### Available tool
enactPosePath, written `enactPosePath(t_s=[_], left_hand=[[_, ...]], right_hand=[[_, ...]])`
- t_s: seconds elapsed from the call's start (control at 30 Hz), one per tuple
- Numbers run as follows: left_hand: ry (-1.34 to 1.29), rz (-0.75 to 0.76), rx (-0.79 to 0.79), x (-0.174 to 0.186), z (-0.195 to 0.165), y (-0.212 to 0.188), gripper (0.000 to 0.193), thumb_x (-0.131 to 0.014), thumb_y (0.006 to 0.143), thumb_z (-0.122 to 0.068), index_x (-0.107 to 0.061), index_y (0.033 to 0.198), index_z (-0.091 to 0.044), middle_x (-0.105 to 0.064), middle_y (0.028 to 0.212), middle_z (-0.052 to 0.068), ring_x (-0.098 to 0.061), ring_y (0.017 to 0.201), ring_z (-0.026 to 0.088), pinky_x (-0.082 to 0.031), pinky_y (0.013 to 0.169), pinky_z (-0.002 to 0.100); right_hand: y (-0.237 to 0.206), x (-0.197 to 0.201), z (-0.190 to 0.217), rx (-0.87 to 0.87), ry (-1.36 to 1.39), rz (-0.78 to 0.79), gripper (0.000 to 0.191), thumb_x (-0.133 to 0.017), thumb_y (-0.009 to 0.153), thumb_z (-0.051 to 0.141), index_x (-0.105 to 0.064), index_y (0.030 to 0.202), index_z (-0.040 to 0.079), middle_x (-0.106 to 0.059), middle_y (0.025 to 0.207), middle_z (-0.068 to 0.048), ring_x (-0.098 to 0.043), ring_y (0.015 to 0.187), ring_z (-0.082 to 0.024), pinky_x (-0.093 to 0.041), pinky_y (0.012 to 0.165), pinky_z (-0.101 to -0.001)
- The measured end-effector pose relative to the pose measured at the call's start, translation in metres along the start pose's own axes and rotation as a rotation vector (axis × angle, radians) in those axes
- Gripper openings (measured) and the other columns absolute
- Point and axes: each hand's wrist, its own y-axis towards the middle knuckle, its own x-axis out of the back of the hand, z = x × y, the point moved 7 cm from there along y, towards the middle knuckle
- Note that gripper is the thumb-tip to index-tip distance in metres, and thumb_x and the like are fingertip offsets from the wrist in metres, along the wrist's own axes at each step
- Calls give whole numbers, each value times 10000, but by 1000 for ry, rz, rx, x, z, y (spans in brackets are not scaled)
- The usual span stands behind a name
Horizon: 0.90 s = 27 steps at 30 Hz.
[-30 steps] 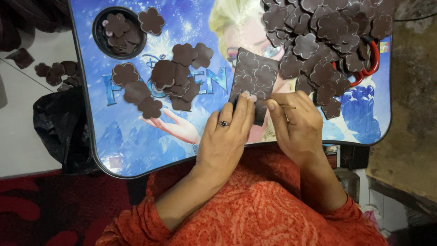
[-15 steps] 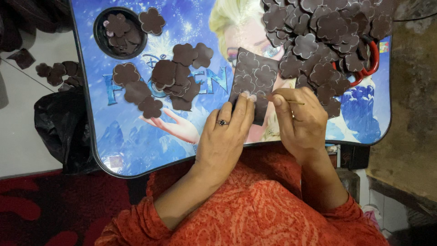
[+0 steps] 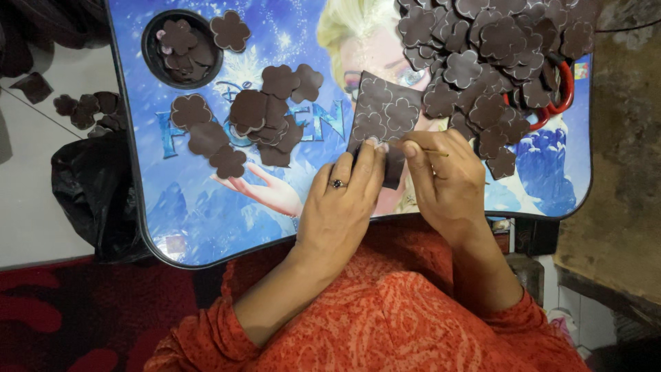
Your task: The person uses a small stick-like tool to rub the edges of flower-shaped brown leather cutouts. They handle the cutouts one at a time, rubbing the edges and then placing them back on the table among other similar pieces.
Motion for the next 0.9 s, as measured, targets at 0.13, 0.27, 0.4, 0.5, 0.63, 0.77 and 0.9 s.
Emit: enactPosePath(t_s=[0.13, 0.27, 0.4, 0.5, 0.63, 0.77, 0.9], left_hand=[[-21, -8, 4, 0, 1, 1, 541, -572, 914, -192, -596, 1433, -40, -552, 1437, 77, -532, 1151, 209, -453, 960, 317], [-40, -27, 6, 1, 2, 1, 537, -581, 911, -187, -605, 1428, -44, -561, 1431, 71, -537, 1147, 206, -456, 957, 316], [-86, -44, 14, 2, 4, 0, 536, -589, 915, -179, -605, 1432, -40, -563, 1435, 69, -539, 1156, 200, -460, 960, 319], [-88, -52, 15, 4, 4, -1, 542, -589, 915, -181, -601, 1436, -35, -563, 1431, 68, -540, 1164, 200, -460, 965, 318], [-77, -42, 13, 4, 3, -1, 552, -590, 909, -181, -599, 1443, -41, -564, 1434, 66, -537, 1152, 200, -460, 958, 315], [-84, -52, 14, 4, 4, 0, 553, -590, 910, -186, -595, 1446, -49, -564, 1440, 65, -540, 1152, 200, -460, 956, 318], [-154, -31, 26, 2, 7, -1, 557, -590, 911, -181, -592, 1450, -42, -567, 1447, 59, -552, 1144, 198, -461, 951, 326]], right_hand=[[-3, 2, 1, 21, -30, -12, 43, -662, 1074, 59, -666, 1052, 21, -675, 924, -109, -579, 798, -299, -453, 724, -397], [-6, 4, 0, -7, -25, -12, 54, -669, 1070, 60, -667, 1037, 17, -658, 897, -106, -572, 779, -293, -445, 717, -394], [-9, 5, 3, -19, -1, -3, 84, -672, 1067, 79, -675, 1013, 14, -676, 924, -98, -581, 783, -282, -452, 713, -376], [-9, 3, 8, 7, 43, -7, 92, -656, 1079, 79, -685, 1027, 9, -679, 945, -92, -593, 804, -272, -464, 735, -369], [-10, 2, 10, 34, 44, 15, 95, -649, 1072, 74, -699, 1028, 6, -684, 948, -95, -592, 798, -272, -469, 738, -373], [-13, 4, 8, 1, 39, 22, 96, -661, 1067, 86, -682, 1014, 9, -671, 926, -95, -602, 809, -277, -472, 740, -376], [-16, 3, 8, -6, 46, 33, 85, -654, 1067, 81, -681, 1027, 11, -664, 915, -99, -602, 808, -279, -474, 735, -375]])
